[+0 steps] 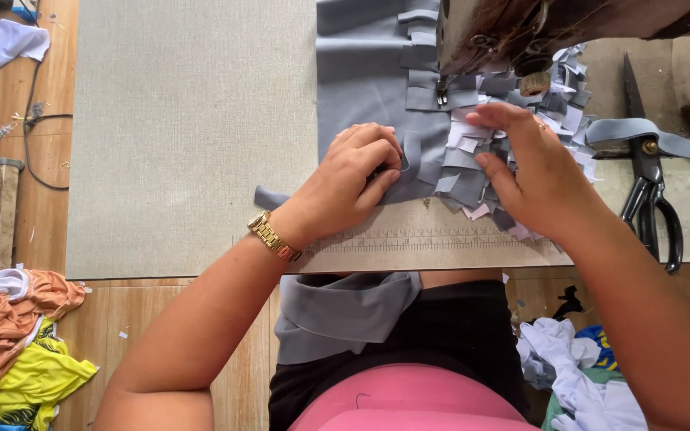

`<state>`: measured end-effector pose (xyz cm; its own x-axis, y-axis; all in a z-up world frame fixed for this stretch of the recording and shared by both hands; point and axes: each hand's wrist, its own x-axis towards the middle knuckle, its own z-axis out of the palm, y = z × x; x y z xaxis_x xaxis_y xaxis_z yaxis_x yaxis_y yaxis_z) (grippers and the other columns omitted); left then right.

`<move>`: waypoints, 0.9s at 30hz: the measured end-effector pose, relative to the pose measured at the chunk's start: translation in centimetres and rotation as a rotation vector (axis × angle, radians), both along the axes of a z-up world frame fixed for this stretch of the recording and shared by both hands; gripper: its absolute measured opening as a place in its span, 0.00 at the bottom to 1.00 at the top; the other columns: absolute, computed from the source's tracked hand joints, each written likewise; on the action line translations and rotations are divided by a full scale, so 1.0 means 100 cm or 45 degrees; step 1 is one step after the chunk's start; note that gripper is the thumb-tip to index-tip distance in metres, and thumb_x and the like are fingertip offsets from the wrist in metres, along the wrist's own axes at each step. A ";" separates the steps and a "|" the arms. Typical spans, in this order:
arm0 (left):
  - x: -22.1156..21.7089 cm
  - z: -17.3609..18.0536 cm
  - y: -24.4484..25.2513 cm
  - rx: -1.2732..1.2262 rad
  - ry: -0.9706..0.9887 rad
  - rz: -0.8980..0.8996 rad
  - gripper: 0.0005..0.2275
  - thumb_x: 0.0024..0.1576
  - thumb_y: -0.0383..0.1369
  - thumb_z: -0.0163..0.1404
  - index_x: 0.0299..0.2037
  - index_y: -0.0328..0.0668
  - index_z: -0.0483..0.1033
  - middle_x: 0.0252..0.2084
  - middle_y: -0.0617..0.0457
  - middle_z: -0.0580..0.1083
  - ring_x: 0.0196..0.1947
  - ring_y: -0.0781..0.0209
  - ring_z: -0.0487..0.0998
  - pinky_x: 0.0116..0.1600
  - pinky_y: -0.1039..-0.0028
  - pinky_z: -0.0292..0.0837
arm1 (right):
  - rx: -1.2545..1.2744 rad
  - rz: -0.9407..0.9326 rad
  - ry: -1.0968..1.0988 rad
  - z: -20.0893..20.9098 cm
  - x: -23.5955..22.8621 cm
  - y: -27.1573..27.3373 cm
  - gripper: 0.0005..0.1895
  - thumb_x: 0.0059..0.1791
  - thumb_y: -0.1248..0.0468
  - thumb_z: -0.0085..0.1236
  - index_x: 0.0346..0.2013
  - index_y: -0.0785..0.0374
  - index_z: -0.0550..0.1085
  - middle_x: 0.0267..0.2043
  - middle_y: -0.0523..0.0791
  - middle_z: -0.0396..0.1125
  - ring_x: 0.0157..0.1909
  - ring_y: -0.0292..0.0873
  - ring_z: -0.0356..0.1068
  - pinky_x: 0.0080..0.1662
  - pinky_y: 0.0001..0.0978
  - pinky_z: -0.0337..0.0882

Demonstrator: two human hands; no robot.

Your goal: Sewing small strips of grey fabric onto a larger fabric base to create a textured effect using an industrial sewing machine and scissors.

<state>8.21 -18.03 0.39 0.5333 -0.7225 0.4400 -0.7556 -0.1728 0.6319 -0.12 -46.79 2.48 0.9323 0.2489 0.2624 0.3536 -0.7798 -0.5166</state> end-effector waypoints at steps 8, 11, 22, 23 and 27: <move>0.011 0.046 -0.014 -0.013 0.441 -0.128 0.03 0.69 0.26 0.49 0.44 0.42 0.74 0.34 0.57 0.78 0.23 0.69 0.76 0.34 0.77 0.73 | 0.219 -0.010 0.215 0.041 0.005 0.027 0.21 0.60 0.66 0.49 0.69 0.55 0.72 0.71 0.44 0.69 0.72 0.47 0.67 0.69 0.43 0.62; 0.017 0.064 -0.024 -0.126 0.537 -0.323 0.03 0.70 0.25 0.50 0.43 0.42 0.73 0.30 0.59 0.71 0.31 0.68 0.67 0.39 0.76 0.65 | 0.483 0.043 0.524 0.038 0.013 0.025 0.26 0.59 0.54 0.47 0.72 0.57 0.69 0.71 0.42 0.67 0.74 0.40 0.65 0.69 0.37 0.62; 0.055 0.025 -0.038 -0.014 0.194 0.221 0.02 0.62 0.30 0.56 0.38 0.49 0.80 0.33 0.62 0.80 0.31 0.66 0.75 0.40 0.71 0.70 | 0.519 -0.458 0.399 0.010 0.040 0.011 0.04 0.58 0.64 0.65 0.48 0.53 0.82 0.42 0.35 0.75 0.43 0.32 0.69 0.50 0.25 0.69; 0.058 0.018 -0.040 0.009 0.160 0.299 0.01 0.62 0.31 0.57 0.38 0.52 0.80 0.35 0.62 0.81 0.33 0.64 0.78 0.41 0.69 0.72 | 0.436 -0.507 0.445 0.011 0.040 0.013 0.04 0.58 0.61 0.65 0.48 0.47 0.83 0.37 0.33 0.74 0.34 0.30 0.64 0.42 0.24 0.65; 0.060 -0.006 -0.040 -0.040 0.162 0.302 0.01 0.61 0.31 0.58 0.37 0.51 0.80 0.33 0.62 0.80 0.32 0.64 0.77 0.40 0.69 0.70 | 0.219 -0.494 0.297 -0.007 0.044 0.001 0.03 0.58 0.58 0.66 0.45 0.49 0.83 0.35 0.36 0.76 0.38 0.33 0.74 0.48 0.28 0.73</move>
